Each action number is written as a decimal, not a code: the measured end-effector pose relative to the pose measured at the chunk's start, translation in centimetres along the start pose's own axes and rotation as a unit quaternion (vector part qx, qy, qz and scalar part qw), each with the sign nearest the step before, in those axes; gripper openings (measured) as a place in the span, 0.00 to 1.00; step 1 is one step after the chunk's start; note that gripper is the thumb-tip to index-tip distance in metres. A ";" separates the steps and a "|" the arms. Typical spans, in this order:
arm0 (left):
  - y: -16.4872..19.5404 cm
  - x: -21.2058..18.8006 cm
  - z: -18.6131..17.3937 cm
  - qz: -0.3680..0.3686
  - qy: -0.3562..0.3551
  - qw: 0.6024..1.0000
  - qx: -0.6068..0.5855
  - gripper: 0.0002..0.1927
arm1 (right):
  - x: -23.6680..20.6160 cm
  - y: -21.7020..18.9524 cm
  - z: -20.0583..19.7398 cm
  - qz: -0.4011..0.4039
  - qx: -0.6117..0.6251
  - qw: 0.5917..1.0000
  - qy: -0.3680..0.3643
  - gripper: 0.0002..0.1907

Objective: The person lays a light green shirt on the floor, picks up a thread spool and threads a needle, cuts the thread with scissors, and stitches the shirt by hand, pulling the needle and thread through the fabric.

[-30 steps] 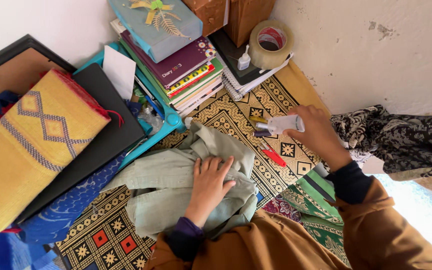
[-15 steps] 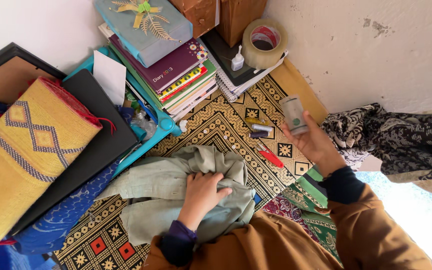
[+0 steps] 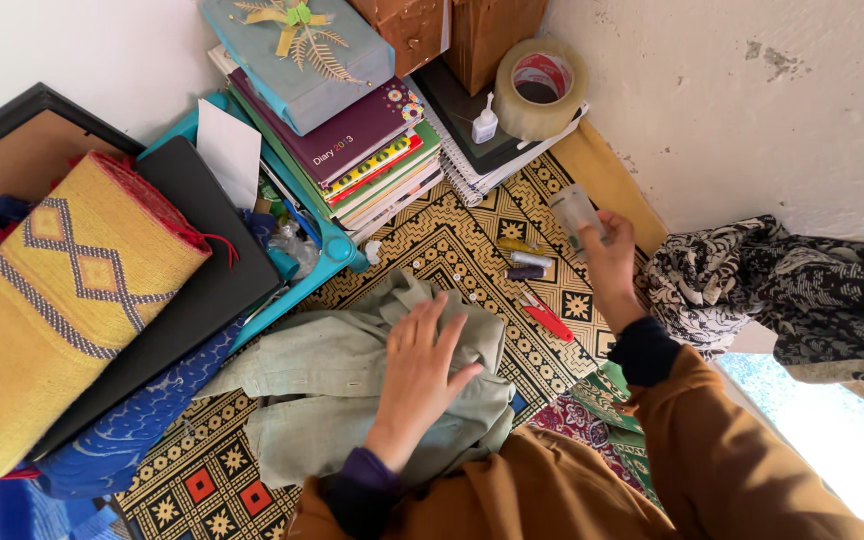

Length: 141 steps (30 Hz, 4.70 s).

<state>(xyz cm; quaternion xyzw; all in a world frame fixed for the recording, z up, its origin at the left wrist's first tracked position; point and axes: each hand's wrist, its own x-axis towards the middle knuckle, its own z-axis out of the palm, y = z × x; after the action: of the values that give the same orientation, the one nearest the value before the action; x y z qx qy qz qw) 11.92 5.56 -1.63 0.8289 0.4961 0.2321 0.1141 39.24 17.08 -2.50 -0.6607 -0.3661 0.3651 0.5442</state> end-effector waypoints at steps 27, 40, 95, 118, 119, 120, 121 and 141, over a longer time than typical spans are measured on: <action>-1.5 -0.1 3.4 -0.046 -0.138 0.989 0.038 0.24 | -1.3 1.4 -1.3 -0.194 -0.277 0.940 -0.049 0.47; -1.4 -0.1 3.5 -0.064 -0.121 0.990 0.022 0.24 | -5.5 2.2 1.4 -0.351 -0.369 0.855 -0.101 0.14; -2.8 13.4 6.7 -0.244 -0.060 0.926 -0.283 0.14 | -10.6 4.8 -4.8 0.235 0.394 0.883 -0.098 0.17; 1.5 4.7 8.1 -0.244 -0.051 0.677 -0.693 0.16 | -12.4 3.9 0.3 0.209 0.320 0.907 -0.177 0.06; 1.3 4.4 7.8 -0.251 -0.048 0.689 -0.679 0.17 | -12.2 3.8 0.5 0.183 0.278 0.927 -0.170 0.06; 1.1 4.3 7.5 -0.258 -0.045 0.700 -0.664 0.17 | -12.0 3.7 0.8 0.157 0.236 0.945 -0.163 0.05; 0.9 4.2 7.2 -0.268 -0.036 0.685 -0.677 0.17 | -11.7 3.6 0.9 0.130 0.194 0.960 -0.156 0.05; -3.9 3.0 4.7 -0.383 0.067 0.602 -0.698 0.18 | -1.5 -4.9 5.7 -0.246 -0.276 0.901 -0.227 0.10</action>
<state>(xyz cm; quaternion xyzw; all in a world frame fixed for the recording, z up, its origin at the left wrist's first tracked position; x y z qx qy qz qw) 12.50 10.21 -6.55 0.2140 0.4616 0.4980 0.7022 33.12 19.01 1.63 -0.5725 -0.7165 0.2442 0.3151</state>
